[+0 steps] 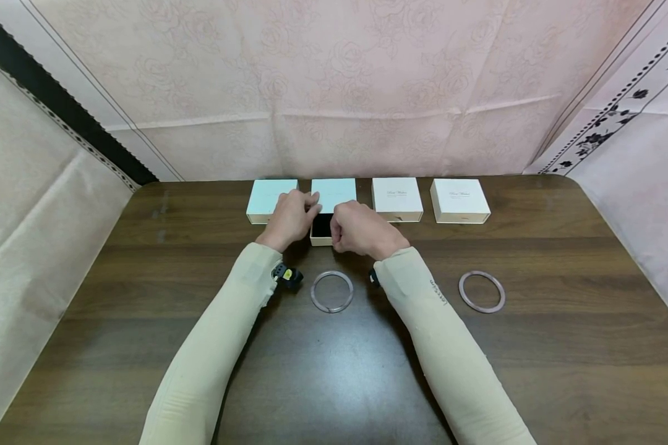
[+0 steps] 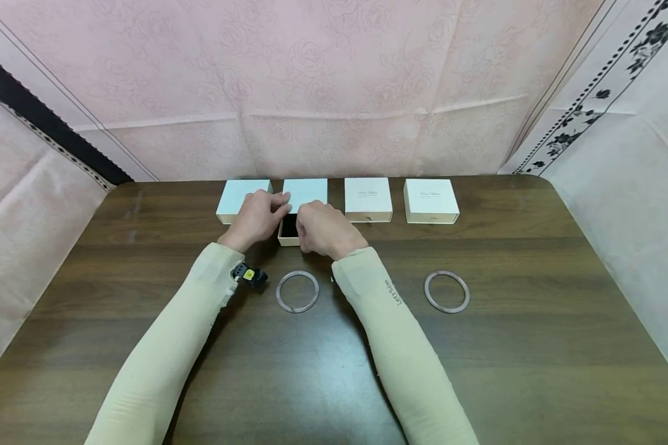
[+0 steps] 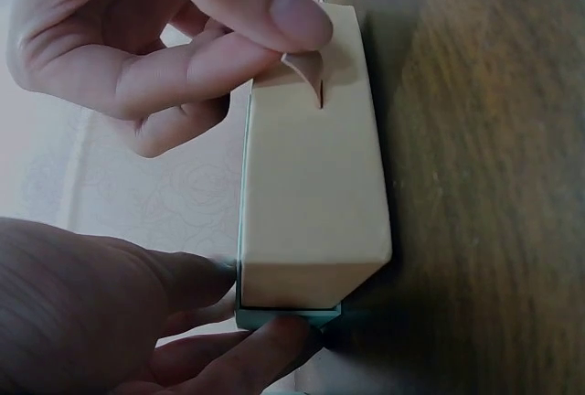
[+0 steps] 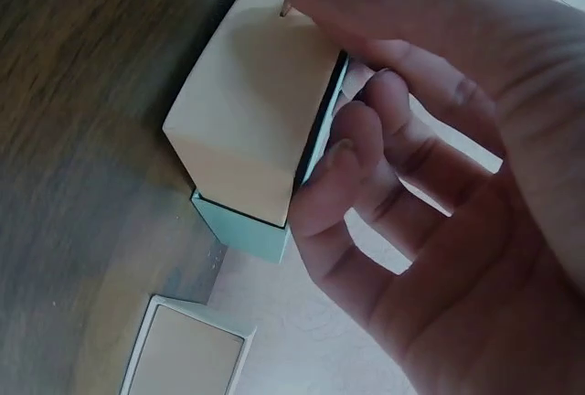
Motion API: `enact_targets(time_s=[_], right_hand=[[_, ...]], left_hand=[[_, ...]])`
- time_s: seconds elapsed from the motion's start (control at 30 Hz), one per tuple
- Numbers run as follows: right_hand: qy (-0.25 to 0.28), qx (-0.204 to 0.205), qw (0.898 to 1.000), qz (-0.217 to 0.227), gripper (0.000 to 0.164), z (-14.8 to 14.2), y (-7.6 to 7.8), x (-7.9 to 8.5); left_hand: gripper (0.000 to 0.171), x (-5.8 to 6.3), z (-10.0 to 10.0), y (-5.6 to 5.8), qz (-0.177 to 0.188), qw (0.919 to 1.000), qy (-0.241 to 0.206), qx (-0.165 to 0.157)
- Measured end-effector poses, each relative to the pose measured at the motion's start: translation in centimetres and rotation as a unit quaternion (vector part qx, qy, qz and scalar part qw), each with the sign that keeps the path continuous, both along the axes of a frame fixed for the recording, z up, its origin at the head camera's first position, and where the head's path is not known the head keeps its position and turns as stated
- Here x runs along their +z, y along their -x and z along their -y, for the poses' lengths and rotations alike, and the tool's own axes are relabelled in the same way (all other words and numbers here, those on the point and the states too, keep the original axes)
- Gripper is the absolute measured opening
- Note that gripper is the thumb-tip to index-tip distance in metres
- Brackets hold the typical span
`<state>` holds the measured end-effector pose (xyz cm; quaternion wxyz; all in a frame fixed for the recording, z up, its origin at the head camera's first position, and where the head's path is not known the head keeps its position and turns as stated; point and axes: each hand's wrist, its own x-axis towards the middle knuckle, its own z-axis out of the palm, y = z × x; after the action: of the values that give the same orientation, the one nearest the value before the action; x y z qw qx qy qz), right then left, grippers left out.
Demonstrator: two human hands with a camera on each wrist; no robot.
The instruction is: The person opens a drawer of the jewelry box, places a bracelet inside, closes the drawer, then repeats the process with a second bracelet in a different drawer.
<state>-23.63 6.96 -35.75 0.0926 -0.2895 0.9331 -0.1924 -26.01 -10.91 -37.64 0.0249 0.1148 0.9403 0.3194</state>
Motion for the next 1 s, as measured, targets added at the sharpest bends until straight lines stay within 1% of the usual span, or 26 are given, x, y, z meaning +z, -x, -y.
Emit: enact_targets(time_s=[0.23,0.33,0.47,0.63,0.8,0.87,1.0], right_hand=[[-0.016,0.005,1.0,0.009,0.028,0.04,0.03,-0.03],[-0.019,0.008,1.0,0.013,0.027,0.06,-0.03,0.03],[-0.017,0.009,1.0,0.018,0.026,0.05,-0.06,0.04],[-0.019,0.009,1.0,0.022,0.024,-0.01,-0.11,0.02],[-0.019,0.011,1.0,0.023,0.021,-0.07,-0.23,0.11],[-0.017,0.011,1.0,0.024,0.021,-0.1,-0.27,0.1],[-0.015,0.008,1.0,0.026,0.025,-0.13,-0.37,-0.05]], left_hand=[[0.026,0.08,0.04,-0.04,0.002,1.0,0.001,0.001],[0.029,0.08,0.03,-0.06,0.004,1.0,0.001,0.0],[0.032,0.03,0.03,-0.08,0.007,1.0,-0.002,0.0],[0.029,-0.01,0.02,-0.02,0.005,1.0,-0.004,0.0],[0.032,0.0,-0.07,0.01,0.01,0.9999,-0.002,0.003],[0.035,0.03,-0.1,0.01,0.013,0.9999,0.001,0.006],[0.032,0.08,-0.12,0.03,0.015,0.9998,0.005,0.009]])
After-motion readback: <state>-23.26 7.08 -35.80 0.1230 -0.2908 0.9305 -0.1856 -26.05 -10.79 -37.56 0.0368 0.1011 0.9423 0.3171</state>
